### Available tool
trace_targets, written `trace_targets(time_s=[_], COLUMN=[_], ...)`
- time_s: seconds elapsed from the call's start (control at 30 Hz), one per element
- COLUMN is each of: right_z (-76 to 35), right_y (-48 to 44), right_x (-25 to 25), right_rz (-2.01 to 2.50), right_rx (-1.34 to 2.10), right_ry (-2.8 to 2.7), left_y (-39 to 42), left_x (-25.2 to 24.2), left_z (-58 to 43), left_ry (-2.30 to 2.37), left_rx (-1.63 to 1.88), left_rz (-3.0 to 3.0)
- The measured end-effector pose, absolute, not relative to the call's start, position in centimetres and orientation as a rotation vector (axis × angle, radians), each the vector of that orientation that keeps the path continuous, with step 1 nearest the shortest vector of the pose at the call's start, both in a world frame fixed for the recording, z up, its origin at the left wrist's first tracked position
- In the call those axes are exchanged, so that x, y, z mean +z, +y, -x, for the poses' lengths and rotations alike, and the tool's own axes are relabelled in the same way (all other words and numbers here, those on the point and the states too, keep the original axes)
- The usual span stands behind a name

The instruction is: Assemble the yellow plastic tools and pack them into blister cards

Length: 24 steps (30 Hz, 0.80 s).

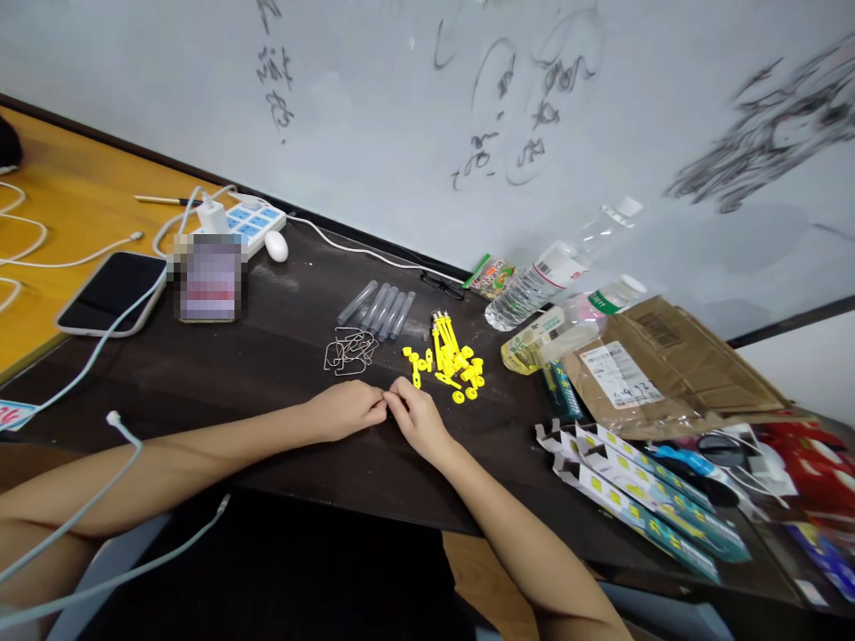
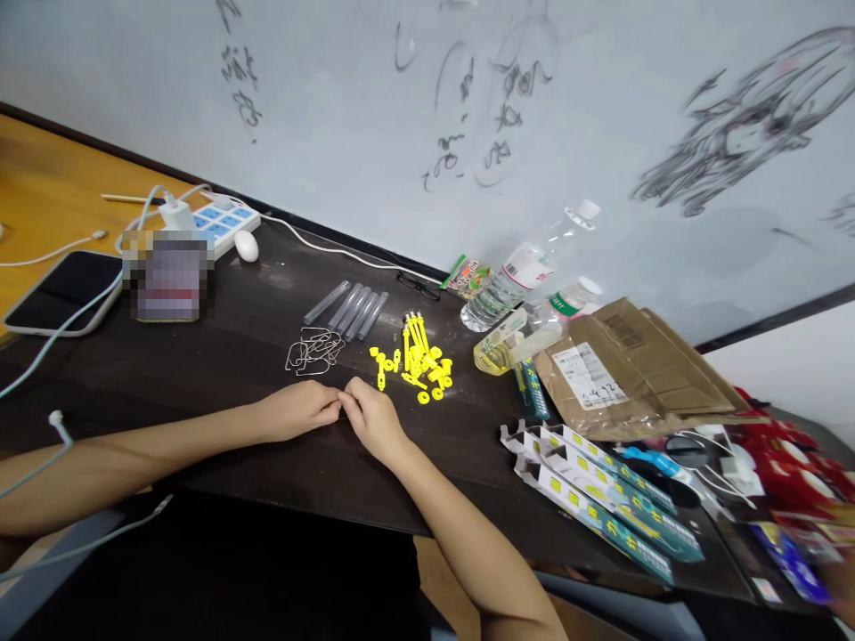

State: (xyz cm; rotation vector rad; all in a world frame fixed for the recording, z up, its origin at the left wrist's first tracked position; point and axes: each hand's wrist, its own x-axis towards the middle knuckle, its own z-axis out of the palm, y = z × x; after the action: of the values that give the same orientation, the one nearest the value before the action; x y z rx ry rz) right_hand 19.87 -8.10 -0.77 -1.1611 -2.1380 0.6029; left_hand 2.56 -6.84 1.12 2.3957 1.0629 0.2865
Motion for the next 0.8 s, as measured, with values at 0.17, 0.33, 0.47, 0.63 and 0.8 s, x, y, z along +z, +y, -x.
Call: trace_targets(time_s=[0.17, 0.33, 0.47, 0.63, 0.8], right_z=[-20.4, -20.7, -20.8, -20.7, -20.4], right_y=[-7.9, -7.7, -7.6, -7.7, -7.8], right_x=[0.0, -0.4, -0.9, -1.0, -1.4], right_rz=[1.139, 1.107, 1.076, 1.055, 1.090], right_rx=[1.102, 1.237, 1.305, 1.311, 1.190], right_ry=[-1.961, -1.874, -1.774, -1.706, -1.655], left_y=[-6.1, -6.1, -6.2, -6.0, -6.5], left_x=[0.9, 1.0, 1.7, 1.5, 1.0], left_z=[-2.0, -1.8, -1.9, -1.8, -2.0], left_ry=[0.787, 0.791, 0.764, 0.830, 0.885], left_rx=[0.356, 0.304, 0.358, 0.401, 0.350], left_rz=[-2.165, -1.934, -1.942, -2.066, -1.920])
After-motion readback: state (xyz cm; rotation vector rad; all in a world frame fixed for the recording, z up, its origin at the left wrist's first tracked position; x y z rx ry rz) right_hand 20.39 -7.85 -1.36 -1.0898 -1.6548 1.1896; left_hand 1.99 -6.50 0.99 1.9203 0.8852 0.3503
